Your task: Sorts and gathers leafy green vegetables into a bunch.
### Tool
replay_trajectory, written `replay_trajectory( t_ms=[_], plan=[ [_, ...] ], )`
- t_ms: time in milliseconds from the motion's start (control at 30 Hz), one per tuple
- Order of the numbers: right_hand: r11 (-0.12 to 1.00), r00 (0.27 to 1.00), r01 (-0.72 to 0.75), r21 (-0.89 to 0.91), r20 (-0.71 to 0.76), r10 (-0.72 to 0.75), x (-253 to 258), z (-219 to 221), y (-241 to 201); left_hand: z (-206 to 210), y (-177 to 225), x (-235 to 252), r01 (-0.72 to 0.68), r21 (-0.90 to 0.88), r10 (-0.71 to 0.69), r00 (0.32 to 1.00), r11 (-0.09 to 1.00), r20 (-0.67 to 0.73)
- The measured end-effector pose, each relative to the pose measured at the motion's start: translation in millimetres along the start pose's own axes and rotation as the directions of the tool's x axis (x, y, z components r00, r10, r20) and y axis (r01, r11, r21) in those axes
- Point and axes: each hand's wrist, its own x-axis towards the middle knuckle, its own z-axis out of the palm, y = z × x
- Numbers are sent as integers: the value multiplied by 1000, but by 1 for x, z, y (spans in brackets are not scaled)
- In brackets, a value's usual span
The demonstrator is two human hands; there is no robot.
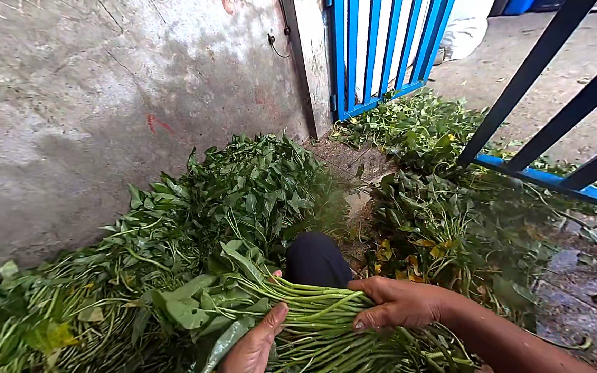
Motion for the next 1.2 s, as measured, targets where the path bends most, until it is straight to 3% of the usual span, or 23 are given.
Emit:
replay_trajectory(
  t_ms=[100, 233, 400, 500, 567, 633, 733, 767, 833, 900, 933, 967, 1000, 1100, 1133, 1167, 1200],
  plan=[
    [998, 999, -43, 50, 22, 42, 0, -2, 10, -1, 5, -12, 27, 7, -26, 997, 1000, -66],
    [995, 999, -13, 98, 31, 10, -1, -5, 24, -17, 15, -16, 10, -10, -10, 999, 1000, -52],
    [998, 999, -23, 58, 28, 21, -5, -6, 31, -49, 33, -29, -93, 130, 93, 996, 987, 8],
    [997, 998, -62, 40, 11, 62, -7, -6, 35, -65, 49, -25, -102, 308, 145, 982, 946, -121],
    [996, 996, -85, 0, -8, 85, -10, -7, 34, -64, 66, -28, 12, 594, 210, 929, 804, -304],
    [992, 994, -108, -58, -28, 106, -12, -7, 28, -59, 81, -37, 106, 861, 437, 827, 497, -354],
    [980, 993, -114, -164, -41, 109, -9, -9, 21, -17, 90, -48, -55, 991, 704, 709, 118, -44],
    [973, 993, -115, -199, -42, 109, -7, -9, 19, 2, 85, -46, -150, 989, 701, 705, -4, 109],
    [953, 991, -135, -273, -48, 126, -1, -11, 14, 31, 56, -30, -259, 937, 549, 760, -235, 347],
    [939, 989, -150, -308, -61, 138, 4, -13, 14, 45, 18, -9, -218, 902, 294, 894, -372, 338],
    [935, 989, -145, -322, -80, 126, 6, -14, 19, 46, 4, 0, -175, 905, 170, 951, -388, 257],
    [927, 987, -148, -345, -107, 118, 6, -16, 22, 45, -5, 6, -138, 906, 133, 969, -400, 206],
    [911, 984, -155, -383, -144, 106, 4, -18, 24, 42, -10, 10, -134, 903, 196, 953, -409, 230],
    [822, 959, -229, -522, -266, 98, -7, -23, 6, 41, 0, -8, -215, 885, 456, 792, -413, 405],
    [779, 948, -254, -574, -308, 82, -11, -24, -6, 47, 8, -26, -266, 891, 494, 756, -368, 430],
    [731, 939, -262, -630, -341, 43, -15, -24, -16, 55, 14, -50, -333, 903, 473, 771, -271, 426],
    [692, 933, -251, -677, -360, -13, -17, -22, -25, 62, 17, -77, -382, 917, 389, 832, -117, 396]
  ],
)
